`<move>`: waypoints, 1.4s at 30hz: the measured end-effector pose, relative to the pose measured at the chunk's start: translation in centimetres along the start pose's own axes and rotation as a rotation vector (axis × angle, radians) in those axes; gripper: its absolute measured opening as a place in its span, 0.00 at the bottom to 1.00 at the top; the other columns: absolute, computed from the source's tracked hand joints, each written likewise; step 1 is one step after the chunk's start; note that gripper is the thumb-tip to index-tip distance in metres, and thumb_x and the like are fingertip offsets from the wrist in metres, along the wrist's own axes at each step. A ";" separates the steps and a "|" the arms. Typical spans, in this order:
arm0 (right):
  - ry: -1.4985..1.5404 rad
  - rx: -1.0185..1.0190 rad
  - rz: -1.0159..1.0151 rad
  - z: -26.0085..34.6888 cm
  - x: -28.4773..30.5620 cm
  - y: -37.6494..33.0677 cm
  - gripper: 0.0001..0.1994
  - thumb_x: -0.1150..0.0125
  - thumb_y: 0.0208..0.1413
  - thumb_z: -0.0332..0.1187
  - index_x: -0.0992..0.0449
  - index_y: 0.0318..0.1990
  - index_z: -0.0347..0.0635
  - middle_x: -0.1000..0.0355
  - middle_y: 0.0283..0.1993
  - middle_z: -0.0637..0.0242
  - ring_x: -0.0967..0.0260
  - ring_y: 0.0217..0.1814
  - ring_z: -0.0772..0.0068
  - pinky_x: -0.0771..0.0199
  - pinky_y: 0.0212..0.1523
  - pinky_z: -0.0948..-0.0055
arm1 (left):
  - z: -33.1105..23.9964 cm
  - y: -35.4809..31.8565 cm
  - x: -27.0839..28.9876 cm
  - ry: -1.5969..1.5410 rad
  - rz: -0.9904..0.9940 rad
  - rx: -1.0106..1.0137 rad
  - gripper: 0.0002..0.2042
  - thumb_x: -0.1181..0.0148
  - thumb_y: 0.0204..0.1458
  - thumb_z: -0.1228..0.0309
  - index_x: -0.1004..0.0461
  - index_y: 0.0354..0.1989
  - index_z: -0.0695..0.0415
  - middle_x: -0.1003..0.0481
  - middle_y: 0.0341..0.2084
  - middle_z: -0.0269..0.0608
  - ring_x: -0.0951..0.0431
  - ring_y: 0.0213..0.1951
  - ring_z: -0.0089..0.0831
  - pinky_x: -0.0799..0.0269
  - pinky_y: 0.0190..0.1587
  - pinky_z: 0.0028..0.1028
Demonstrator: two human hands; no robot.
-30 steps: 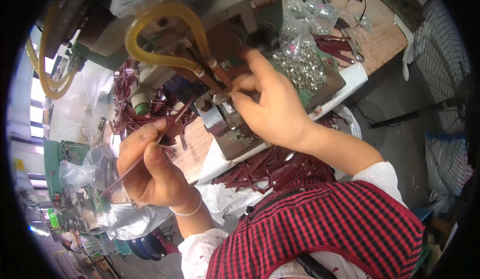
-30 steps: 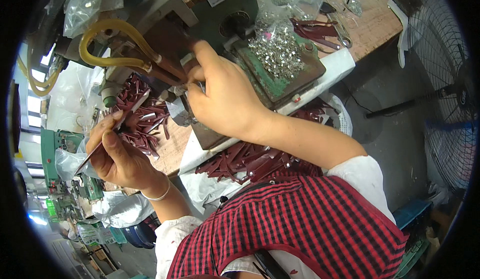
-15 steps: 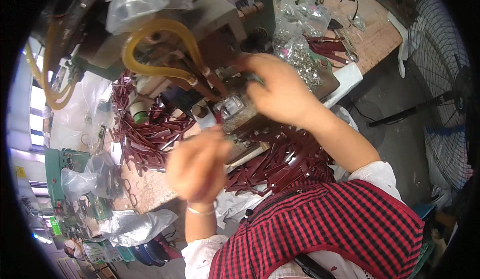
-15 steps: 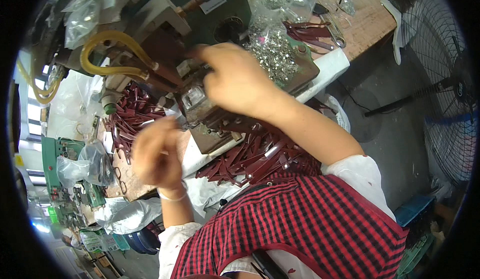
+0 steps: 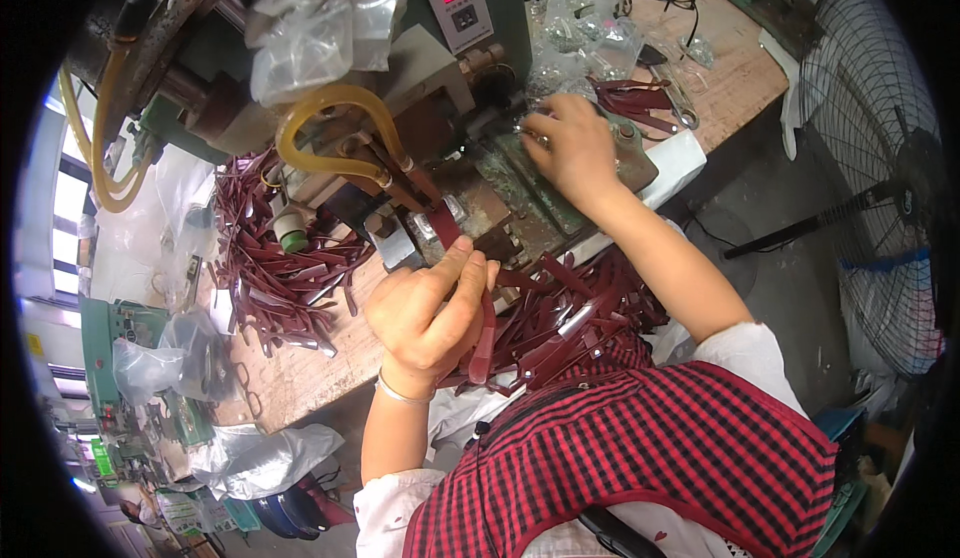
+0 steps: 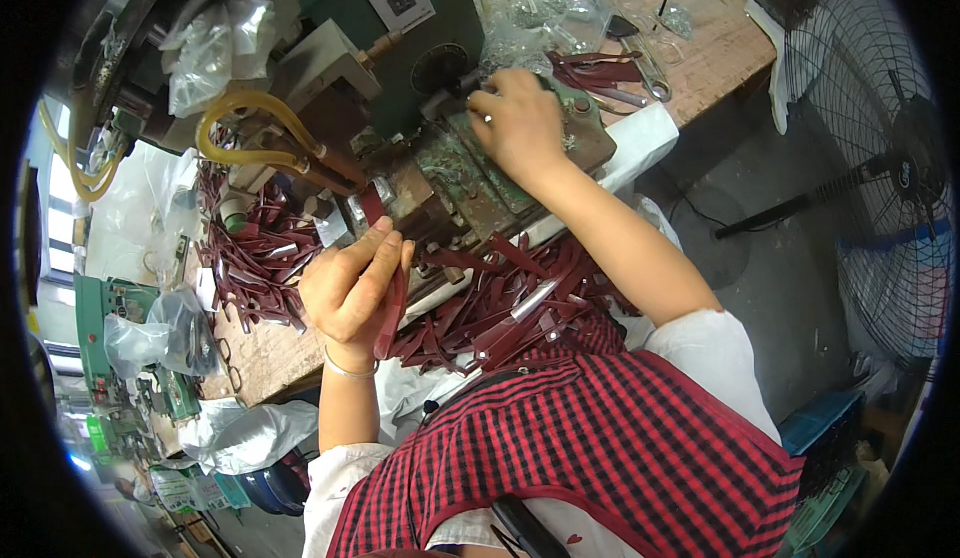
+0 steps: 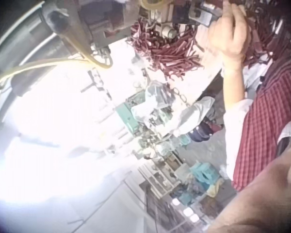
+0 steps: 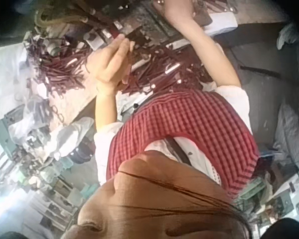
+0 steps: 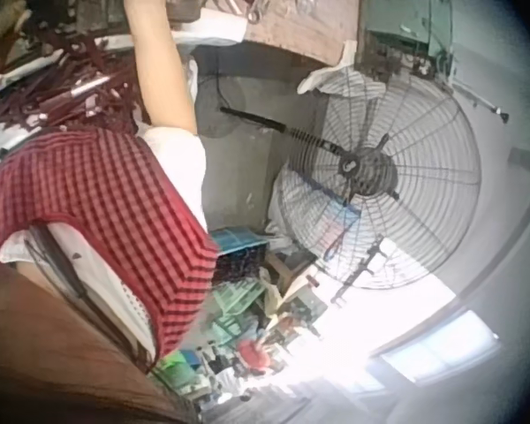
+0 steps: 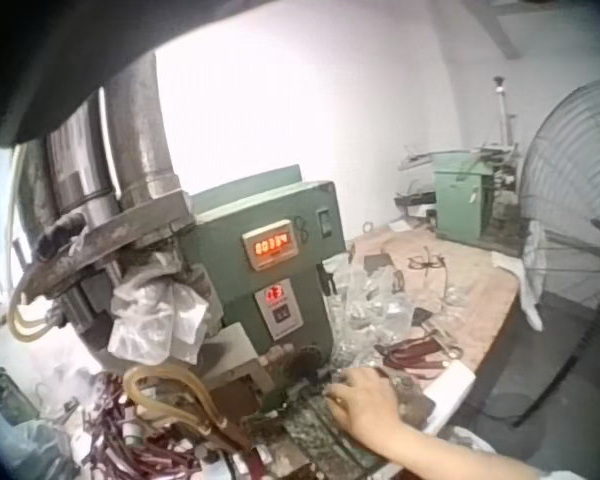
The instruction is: The person repeatedly picks maroon straps and small metal hardware from piles on the table, inserts the hardware into the strap ends, and places the assembled pieces into a clear plastic bag. The person handles items one at a time and continues this process throughout the clip.
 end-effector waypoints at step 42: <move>1.059 -0.373 0.262 9.9 1.9 -0.6 0.18 0.40 0.59 0.23 0.28 0.57 0.34 0.20 0.42 0.60 0.22 0.43 0.73 0.24 0.46 0.74 | 14.1 -22.7 6.0 0.009 -0.259 0.996 0.08 0.43 0.65 0.79 0.28 0.50 0.63 0.19 0.37 0.37 0.25 0.33 0.17 0.31 0.34 0.18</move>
Point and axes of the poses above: each hand's wrist, its own y-axis towards the middle knuckle, its own x-axis out of the back of the hand, z = x × y, the point moved 9 cm from there along y, towards the middle knuckle
